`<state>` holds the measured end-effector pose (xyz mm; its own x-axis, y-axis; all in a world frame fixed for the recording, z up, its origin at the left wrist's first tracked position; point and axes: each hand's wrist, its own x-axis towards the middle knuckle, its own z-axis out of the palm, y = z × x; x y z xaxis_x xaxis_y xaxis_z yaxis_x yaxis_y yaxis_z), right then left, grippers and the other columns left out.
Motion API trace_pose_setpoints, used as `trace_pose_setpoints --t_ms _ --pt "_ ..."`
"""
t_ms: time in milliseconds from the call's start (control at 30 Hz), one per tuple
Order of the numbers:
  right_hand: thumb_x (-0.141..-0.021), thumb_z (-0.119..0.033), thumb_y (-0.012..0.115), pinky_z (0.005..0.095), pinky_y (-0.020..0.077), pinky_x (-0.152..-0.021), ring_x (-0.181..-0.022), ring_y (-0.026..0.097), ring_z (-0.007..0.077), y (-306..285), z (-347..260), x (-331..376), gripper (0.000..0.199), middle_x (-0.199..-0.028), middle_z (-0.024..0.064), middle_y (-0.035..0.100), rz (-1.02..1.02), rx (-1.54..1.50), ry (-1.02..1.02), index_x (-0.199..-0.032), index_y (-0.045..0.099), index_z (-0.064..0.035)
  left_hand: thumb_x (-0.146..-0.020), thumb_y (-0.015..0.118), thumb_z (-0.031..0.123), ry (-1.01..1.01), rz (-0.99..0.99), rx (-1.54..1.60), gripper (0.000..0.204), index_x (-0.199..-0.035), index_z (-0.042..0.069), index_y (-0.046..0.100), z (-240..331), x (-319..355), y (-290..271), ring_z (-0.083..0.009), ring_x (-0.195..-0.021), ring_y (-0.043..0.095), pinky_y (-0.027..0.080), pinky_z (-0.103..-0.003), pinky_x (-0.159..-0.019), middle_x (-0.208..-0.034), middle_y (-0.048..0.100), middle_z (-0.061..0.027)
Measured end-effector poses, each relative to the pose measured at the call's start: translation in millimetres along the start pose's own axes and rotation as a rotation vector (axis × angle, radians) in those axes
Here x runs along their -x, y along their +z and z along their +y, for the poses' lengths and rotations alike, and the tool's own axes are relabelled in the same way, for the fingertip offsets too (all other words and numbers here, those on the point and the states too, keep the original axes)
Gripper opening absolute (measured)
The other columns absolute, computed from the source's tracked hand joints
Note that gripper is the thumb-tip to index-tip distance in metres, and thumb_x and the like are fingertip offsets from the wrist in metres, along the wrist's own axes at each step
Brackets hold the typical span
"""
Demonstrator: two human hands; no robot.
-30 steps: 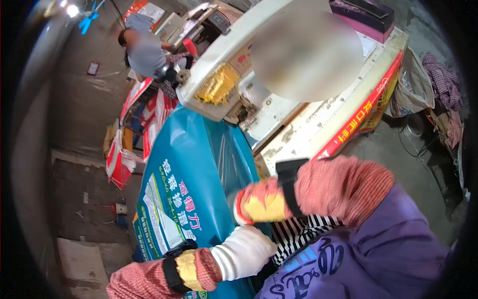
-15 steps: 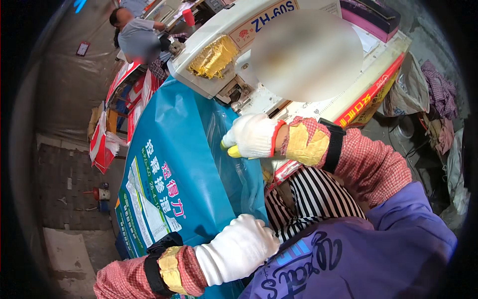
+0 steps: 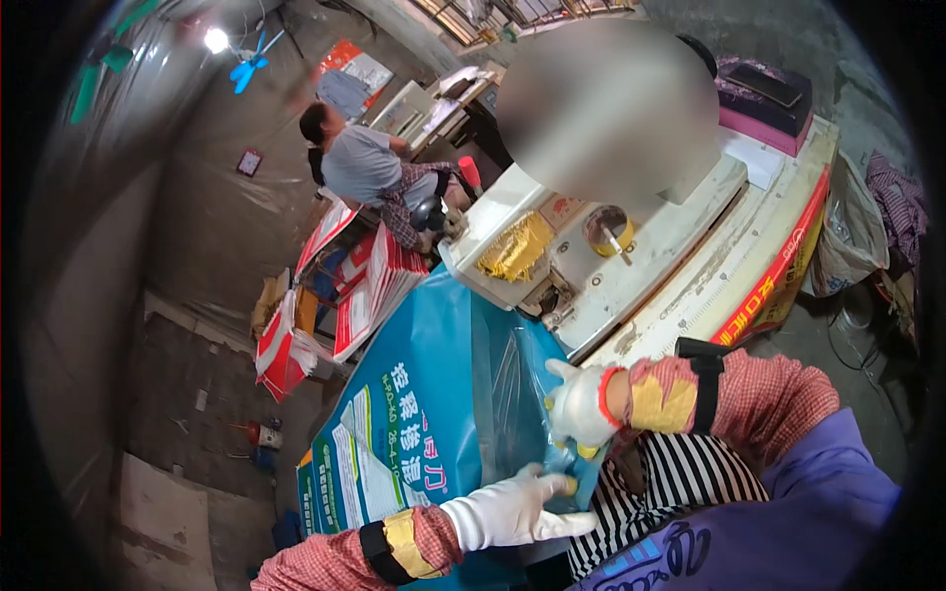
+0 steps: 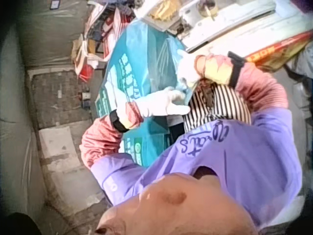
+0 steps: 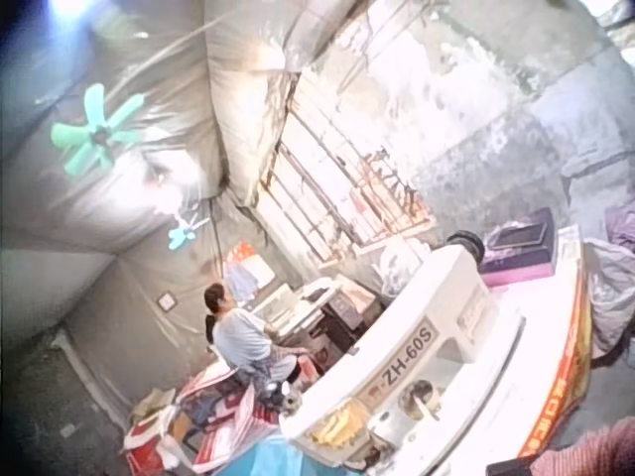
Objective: Sewing large plastic bags using an industrial sewing machine.
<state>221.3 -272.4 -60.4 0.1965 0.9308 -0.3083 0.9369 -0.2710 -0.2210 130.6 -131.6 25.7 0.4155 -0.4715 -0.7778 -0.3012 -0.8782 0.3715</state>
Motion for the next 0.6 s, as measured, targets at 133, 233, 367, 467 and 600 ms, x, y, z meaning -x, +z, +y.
trace_pose_setpoints --t_ms 133,233,367,467,600 --pt "-0.076 -0.032 0.058 0.0532 0.0136 -0.106 -0.111 0.051 0.0235 53 21 -44 0.018 -0.096 -0.0015 0.065 0.025 0.252 0.088 -0.092 0.065 -0.0262 -0.081 0.048 0.065 -0.03 -0.166 0.077 0.086 -0.13 -0.005 0.036 0 -1 3 -0.0345 -0.11 0.051 0.039 -0.036 -0.093 -0.114 0.053 -0.0276" --pt "-0.078 -0.028 0.057 0.0475 0.0227 -0.106 -0.11 0.051 0.0282 29 8 -15 0.013 -0.084 0.0016 0.065 0.199 0.043 0.052 -0.087 0.064 -0.0224 -0.081 0.048 0.065 -0.114 -0.165 0.042 0.077 -0.121 -0.001 0.047 6 3 3 -0.0362 -0.093 0.057 0.043 -0.038 -0.081 -0.099 0.059 -0.0243" --pt "-0.079 -0.026 0.057 0.0397 0.0287 -0.105 -0.09 0.059 0.0305 20 10 12 0.011 -0.071 0.0063 0.063 0.434 -0.386 0.023 -0.083 0.063 -0.0178 -0.082 0.052 0.056 -0.028 -0.236 -0.252 0.055 -0.092 0.003 0.058 -1 -2 13 -0.0372 -0.077 0.058 0.045 -0.042 -0.07 -0.077 0.059 -0.0178" --pt "-0.079 -0.025 0.058 0.0395 0.0226 -0.109 -0.066 0.061 0.0232 24 9 12 0.008 -0.068 0.0055 0.062 0.456 -0.266 -0.009 -0.078 0.062 -0.0191 -0.082 0.055 0.048 -0.021 -0.088 -0.38 0.046 -0.088 0.003 0.059 17 9 5 -0.0368 -0.079 0.059 0.046 -0.043 -0.071 -0.076 0.059 -0.0181" --pt "-0.071 -0.016 0.06 0.0414 0.0284 -0.105 -0.075 0.061 0.0243 30 16 13 0.005 -0.068 0.0012 0.063 0.644 -0.519 -0.058 -0.076 0.063 -0.016 -0.074 0.062 0.036 0.33 0.301 -0.661 0.033 -0.06 0.008 0.055 18 12 -3 -0.0296 -0.066 0.057 0.044 -0.039 -0.06 -0.065 0.053 -0.0094"
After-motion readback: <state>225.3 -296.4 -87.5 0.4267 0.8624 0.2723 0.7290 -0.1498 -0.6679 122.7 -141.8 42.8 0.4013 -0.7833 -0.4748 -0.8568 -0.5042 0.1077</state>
